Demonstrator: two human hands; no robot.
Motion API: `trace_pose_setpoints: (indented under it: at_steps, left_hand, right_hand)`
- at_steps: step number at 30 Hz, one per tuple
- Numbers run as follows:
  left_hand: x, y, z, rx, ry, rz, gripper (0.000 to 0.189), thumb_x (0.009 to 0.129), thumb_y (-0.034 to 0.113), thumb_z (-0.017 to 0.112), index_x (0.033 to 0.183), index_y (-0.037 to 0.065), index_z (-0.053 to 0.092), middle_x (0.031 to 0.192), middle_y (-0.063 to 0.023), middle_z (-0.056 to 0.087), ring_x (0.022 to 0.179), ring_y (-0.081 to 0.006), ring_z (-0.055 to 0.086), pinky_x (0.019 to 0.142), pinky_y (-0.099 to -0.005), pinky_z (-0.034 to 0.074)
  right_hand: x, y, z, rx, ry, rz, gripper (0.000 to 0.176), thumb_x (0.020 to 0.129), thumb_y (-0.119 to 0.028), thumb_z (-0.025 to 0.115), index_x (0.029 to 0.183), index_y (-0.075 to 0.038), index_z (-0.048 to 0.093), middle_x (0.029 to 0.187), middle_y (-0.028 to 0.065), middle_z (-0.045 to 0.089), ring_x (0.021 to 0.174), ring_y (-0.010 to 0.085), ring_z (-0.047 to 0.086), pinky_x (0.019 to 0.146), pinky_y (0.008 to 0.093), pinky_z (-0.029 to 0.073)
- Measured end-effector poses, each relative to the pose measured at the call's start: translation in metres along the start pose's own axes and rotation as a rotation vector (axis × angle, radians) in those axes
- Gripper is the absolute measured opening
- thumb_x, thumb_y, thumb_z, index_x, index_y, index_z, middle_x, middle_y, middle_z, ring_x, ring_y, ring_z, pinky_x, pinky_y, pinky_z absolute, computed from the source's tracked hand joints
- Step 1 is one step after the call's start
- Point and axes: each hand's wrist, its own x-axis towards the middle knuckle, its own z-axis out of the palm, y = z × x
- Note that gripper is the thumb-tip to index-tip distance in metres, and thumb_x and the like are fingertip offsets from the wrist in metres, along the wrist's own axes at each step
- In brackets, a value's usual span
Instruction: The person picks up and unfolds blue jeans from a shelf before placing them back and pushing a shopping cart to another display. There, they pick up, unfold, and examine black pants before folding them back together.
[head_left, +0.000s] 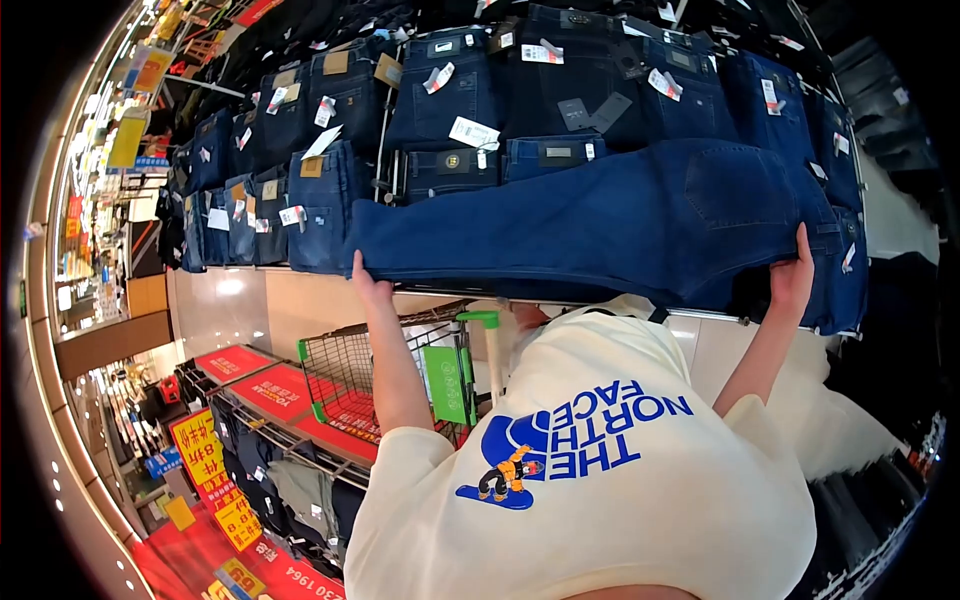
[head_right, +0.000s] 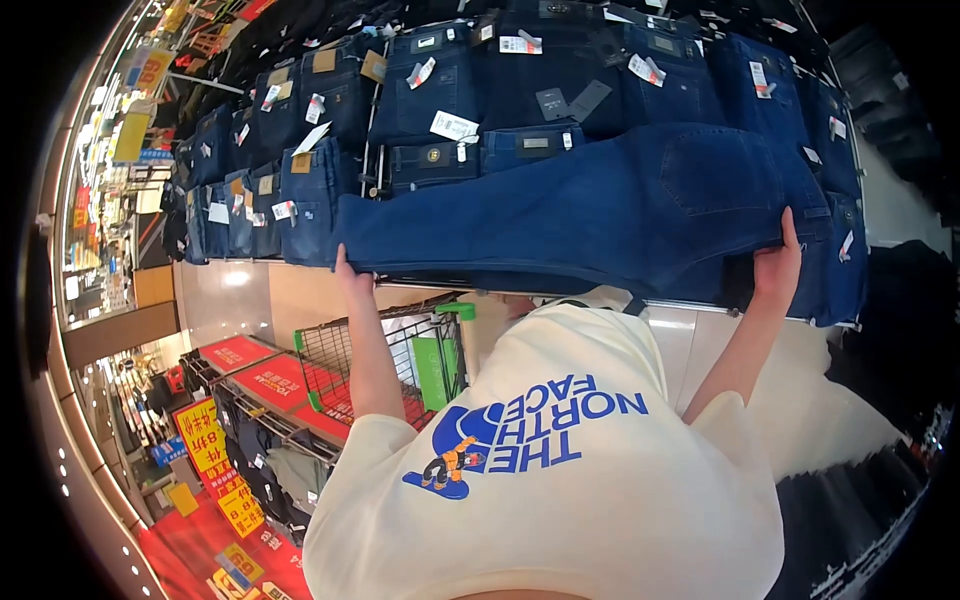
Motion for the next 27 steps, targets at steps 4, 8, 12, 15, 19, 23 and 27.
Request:
trace_pose_setpoints:
  at_steps: [4,8,12,15,19,23,27]
  left_hand:
    - [0.027,0.001,-0.018,0.024,0.033,0.103,0.050,0.099,0.026,0.058,0.141,0.000,0.049,0.142,-0.0184,0.055,0.127,-0.0350,0.055,0.112,-0.0526,0.041]
    - [0.014,0.001,-0.008,-0.067,0.075,-0.013,0.048,0.101,0.025,0.052,0.141,-0.002,0.048,0.146,-0.0189,0.052,0.132,-0.0345,0.051,0.116,-0.0496,0.038]
    - [0.031,-0.010,-0.021,-0.073,0.018,0.037,0.048,0.102,0.026,0.050,0.141,-0.003,0.047,0.147,-0.0194,0.051,0.134,-0.0343,0.050,0.117,-0.0490,0.036]
    - [-0.003,0.005,0.016,-0.135,0.014,0.051,0.047,0.104,0.028,0.044,0.138,-0.004,0.049,0.145,-0.0186,0.053,0.133,-0.0345,0.051,0.117,-0.0509,0.035]
    - [-0.059,0.016,0.079,0.009,0.001,0.261,0.046,0.102,0.026,0.053,0.133,-0.007,0.050,0.134,-0.0194,0.058,0.117,-0.0321,0.061,0.105,-0.0458,0.049]
    - [-0.143,-0.007,0.170,0.342,0.151,0.423,0.048,0.094,0.029,0.068,0.118,-0.010,0.055,0.116,-0.0212,0.063,0.097,-0.0243,0.064,0.085,-0.0362,0.056]
    - [-0.208,-0.078,0.215,1.071,-0.370,0.514,0.028,0.100,0.019,0.057,0.106,-0.007,0.066,0.102,-0.0201,0.071,0.095,-0.0361,0.067,0.085,-0.0456,0.050]
  right_hand:
    - [0.007,0.008,-0.008,0.023,-0.034,-0.012,0.055,0.098,-0.018,0.067,0.145,0.002,0.046,0.149,0.0129,0.051,0.135,0.0279,0.050,0.114,0.0404,0.040]
    - [0.004,0.034,-0.013,0.067,-0.078,0.044,0.052,0.100,-0.018,0.064,0.145,0.000,0.047,0.145,0.0123,0.055,0.131,0.0280,0.054,0.113,0.0424,0.041]
    - [0.007,0.050,-0.021,0.031,-0.082,0.074,0.053,0.101,-0.021,0.062,0.146,0.000,0.045,0.147,0.0115,0.053,0.133,0.0280,0.051,0.115,0.0428,0.038]
    - [-0.003,0.046,-0.012,0.039,-0.074,0.072,0.052,0.102,-0.023,0.061,0.146,0.000,0.046,0.147,0.0113,0.053,0.133,0.0276,0.052,0.115,0.0421,0.039]
    - [-0.007,0.042,-0.007,0.016,-0.087,0.069,0.059,0.100,-0.026,0.064,0.149,-0.002,0.042,0.151,0.0114,0.049,0.137,0.0290,0.048,0.117,0.0420,0.036]
    - [-0.009,0.043,0.003,0.023,-0.176,0.029,0.056,0.101,-0.025,0.063,0.149,-0.003,0.042,0.151,0.0107,0.049,0.137,0.0285,0.048,0.117,0.0419,0.037]
    - [-0.022,0.044,0.024,0.025,-0.242,-0.021,0.052,0.101,-0.018,0.062,0.147,-0.001,0.044,0.146,0.0117,0.054,0.131,0.0272,0.054,0.112,0.0422,0.044]
